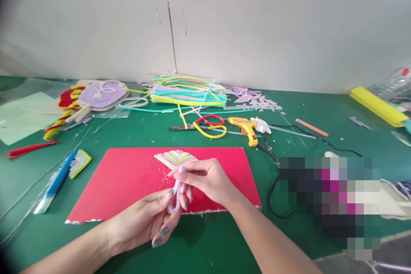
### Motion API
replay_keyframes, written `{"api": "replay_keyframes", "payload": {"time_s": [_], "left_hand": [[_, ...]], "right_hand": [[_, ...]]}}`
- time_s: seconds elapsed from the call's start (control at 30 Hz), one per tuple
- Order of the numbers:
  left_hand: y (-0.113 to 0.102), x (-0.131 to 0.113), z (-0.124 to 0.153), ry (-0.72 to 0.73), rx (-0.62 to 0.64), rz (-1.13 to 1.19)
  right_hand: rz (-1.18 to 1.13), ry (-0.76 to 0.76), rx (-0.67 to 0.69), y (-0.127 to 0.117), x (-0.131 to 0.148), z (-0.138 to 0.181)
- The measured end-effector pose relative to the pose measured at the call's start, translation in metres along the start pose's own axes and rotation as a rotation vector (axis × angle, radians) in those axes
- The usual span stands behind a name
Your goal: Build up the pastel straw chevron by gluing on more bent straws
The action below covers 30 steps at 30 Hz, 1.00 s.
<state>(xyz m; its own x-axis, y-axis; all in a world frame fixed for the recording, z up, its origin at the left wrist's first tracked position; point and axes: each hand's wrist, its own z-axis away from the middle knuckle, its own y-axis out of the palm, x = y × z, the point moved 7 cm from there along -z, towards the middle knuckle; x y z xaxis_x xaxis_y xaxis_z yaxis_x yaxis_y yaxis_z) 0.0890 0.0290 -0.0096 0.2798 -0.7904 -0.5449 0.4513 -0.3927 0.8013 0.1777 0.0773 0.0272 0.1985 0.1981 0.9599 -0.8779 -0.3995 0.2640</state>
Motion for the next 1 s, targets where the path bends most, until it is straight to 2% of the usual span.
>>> {"api": "replay_keyframes", "payload": {"time_s": [0.5,0.7,1.0], "left_hand": [[-0.006,-0.001,0.000,-0.022,-0.079,-0.023],[-0.008,-0.004,0.001,-0.047,-0.120,-0.026],[0.003,-0.010,0.001,0.027,-0.065,-0.121]], "right_hand": [[0.016,-0.024,-0.015,-0.002,0.003,0.000],[0.018,-0.059,-0.065,-0.005,0.005,0.002],[0.097,-0.071,-0.158,-0.016,0.005,0.000]]}}
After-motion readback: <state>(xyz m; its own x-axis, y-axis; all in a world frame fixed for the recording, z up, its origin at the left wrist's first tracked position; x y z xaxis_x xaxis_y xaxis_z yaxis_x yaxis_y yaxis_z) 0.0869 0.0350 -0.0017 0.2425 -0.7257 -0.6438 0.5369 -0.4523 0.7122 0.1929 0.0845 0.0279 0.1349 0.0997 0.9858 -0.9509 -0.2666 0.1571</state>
